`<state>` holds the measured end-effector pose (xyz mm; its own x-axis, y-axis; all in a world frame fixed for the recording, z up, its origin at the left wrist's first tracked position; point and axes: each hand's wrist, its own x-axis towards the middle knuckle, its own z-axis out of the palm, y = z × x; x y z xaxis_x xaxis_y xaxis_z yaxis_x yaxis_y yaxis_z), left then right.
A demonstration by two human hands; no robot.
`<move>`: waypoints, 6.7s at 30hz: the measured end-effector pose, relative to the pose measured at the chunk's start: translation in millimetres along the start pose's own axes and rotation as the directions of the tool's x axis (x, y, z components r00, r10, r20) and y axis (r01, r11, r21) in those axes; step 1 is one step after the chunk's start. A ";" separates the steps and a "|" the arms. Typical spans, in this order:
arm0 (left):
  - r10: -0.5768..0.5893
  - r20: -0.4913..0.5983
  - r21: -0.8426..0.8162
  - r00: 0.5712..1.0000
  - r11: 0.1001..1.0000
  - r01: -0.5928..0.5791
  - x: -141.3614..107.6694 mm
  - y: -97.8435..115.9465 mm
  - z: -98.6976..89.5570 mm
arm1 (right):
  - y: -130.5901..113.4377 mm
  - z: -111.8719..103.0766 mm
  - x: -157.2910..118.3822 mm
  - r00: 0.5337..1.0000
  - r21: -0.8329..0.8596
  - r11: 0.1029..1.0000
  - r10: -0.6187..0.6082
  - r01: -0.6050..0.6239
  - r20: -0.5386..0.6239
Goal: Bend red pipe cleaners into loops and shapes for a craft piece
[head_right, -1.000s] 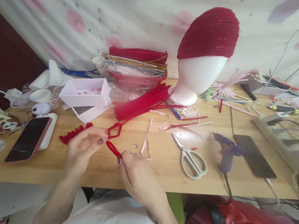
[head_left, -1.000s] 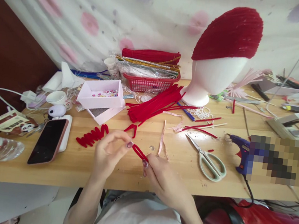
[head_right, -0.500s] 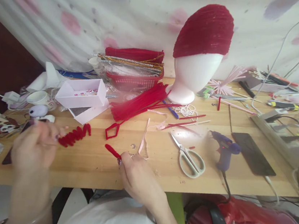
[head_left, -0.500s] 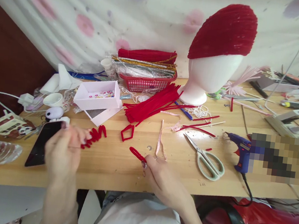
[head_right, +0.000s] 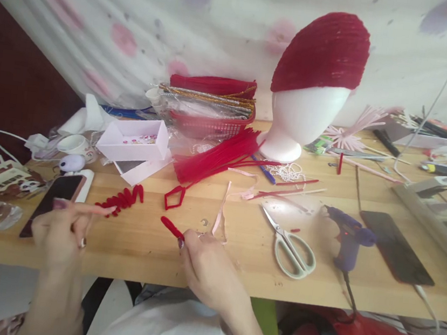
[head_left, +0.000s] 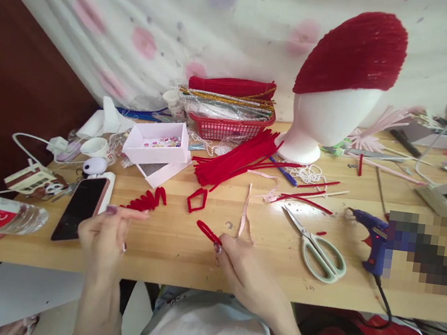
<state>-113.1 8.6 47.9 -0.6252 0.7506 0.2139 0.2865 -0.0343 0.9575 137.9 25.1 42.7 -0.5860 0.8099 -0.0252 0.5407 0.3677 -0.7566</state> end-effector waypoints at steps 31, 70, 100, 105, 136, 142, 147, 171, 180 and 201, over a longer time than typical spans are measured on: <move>-0.178 0.752 -0.491 0.634 0.490 0.720 -50.6 2.3 78.6 | 4.6 11.1 -3.3 0.999 0.707 0.707 -0.007 0.031 -0.036; -0.217 0.530 -0.506 0.820 0.695 0.511 -45.5 6.3 70.6 | -2.0 6.6 -9.5 0.978 0.317 0.930 -0.145 0.186 -0.147; 0.084 0.306 -0.296 0.948 0.955 0.010 -45.9 1.5 66.9 | 2.2 17.7 -2.0 0.995 0.620 0.784 0.072 -0.014 -0.068; 0.076 0.316 -0.293 0.946 0.956 0.021 -46.2 -1.3 67.5 | 4.4 18.6 -0.3 0.999 0.666 0.746 0.036 0.000 -0.040; 0.502 0.823 -0.126 0.266 0.619 -0.776 -12.3 34.9 47.9 | 19.5 4.6 2.0 0.998 0.863 0.505 -0.063 0.008 0.027; 0.502 0.806 -0.054 0.315 0.592 -0.804 -23.5 44.0 59.8 | 22.1 -1.9 -0.6 0.996 0.837 0.546 -0.070 -0.006 0.053; 0.368 0.832 0.110 0.414 0.624 -0.774 -38.6 42.4 73.2 | 13.2 -3.4 -6.2 0.997 0.554 0.831 -0.013 0.052 -0.073; 0.475 0.880 -0.149 0.026 0.327 -0.933 -12.5 58.9 55.9 | 21.6 -4.0 -4.8 0.994 0.927 0.372 -0.068 -0.054 0.085; 0.524 0.851 -0.137 0.017 0.255 -0.957 -14.7 54.2 56.0 | 23.9 6.2 -1.4 0.994 0.970 0.225 -0.032 -0.098 0.108; 0.144 0.985 -0.031 0.098 0.697 -0.717 -10.2 57.4 85.9 | 18.7 -10.1 -5.6 0.993 0.476 0.879 0.029 0.029 -0.114</move>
<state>-27.9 55.6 84.1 0.6947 0.7187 -0.0313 0.6254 -0.5819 0.5199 157.4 32.1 35.3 -0.4976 0.8670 0.0272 0.1708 0.1287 -0.9769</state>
